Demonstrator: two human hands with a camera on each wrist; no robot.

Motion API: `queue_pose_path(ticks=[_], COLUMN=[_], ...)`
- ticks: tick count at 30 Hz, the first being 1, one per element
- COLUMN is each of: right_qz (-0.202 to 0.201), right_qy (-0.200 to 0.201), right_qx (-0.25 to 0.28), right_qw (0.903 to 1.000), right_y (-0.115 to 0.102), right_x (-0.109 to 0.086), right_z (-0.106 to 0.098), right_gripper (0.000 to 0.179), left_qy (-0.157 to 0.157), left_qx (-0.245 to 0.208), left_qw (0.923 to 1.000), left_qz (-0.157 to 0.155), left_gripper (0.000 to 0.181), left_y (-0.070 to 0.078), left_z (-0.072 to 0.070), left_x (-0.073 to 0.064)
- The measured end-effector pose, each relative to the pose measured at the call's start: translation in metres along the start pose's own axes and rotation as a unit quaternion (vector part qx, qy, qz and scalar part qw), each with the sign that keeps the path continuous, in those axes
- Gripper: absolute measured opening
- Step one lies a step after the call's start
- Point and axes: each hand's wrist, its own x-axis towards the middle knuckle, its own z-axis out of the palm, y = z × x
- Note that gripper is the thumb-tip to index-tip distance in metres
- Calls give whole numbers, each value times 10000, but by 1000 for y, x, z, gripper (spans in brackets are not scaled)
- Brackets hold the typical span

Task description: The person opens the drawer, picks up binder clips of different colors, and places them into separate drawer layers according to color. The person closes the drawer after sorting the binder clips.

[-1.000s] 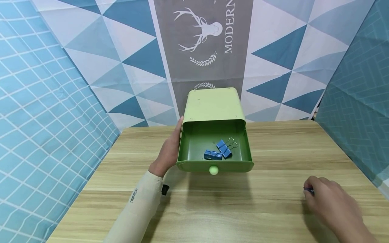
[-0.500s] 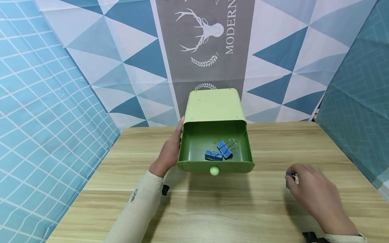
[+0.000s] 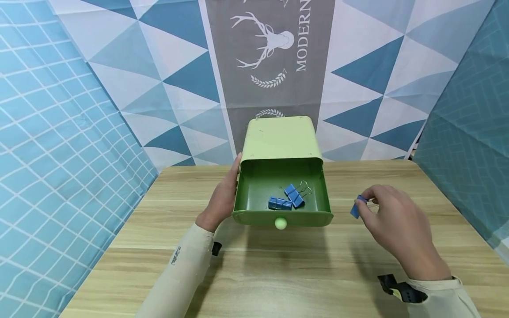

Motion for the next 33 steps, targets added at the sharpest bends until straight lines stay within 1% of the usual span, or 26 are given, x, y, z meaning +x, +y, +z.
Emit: queue_pose_path(ticks=[4, 9, 16, 20, 24, 33], right_qz=[-141, -332, -672, -886, -1118, -1490], right_qy=[234, 364, 588, 576, 522, 288], right_qx=[23, -5, 69, 94, 145, 231], right_qw=[9996, 9988, 9960, 9944, 9923, 9882], right_y=[-11, -27, -53, -67, -79, -98], right_x=[10, 21, 34, 42, 49, 60], right_z=[-5, -10, -16, -16, -11, 8], right_gripper=[15, 15, 11, 12, 13, 13], left_qy=[-6, 11, 2, 0, -2, -12], left_qx=[-4, -9, 43, 61, 42, -99], left_qw=[10000, 10000, 10000, 10000, 10000, 9999], left_qz=[-35, -28, -19, -30, -29, -92], left_gripper=[103, 103, 103, 103, 104, 101], left_y=[0, 0, -2, -2, -2, -1], left_z=[0, 1, 1, 1, 1, 1], left_x=[0, 0, 0, -1, -1, -2])
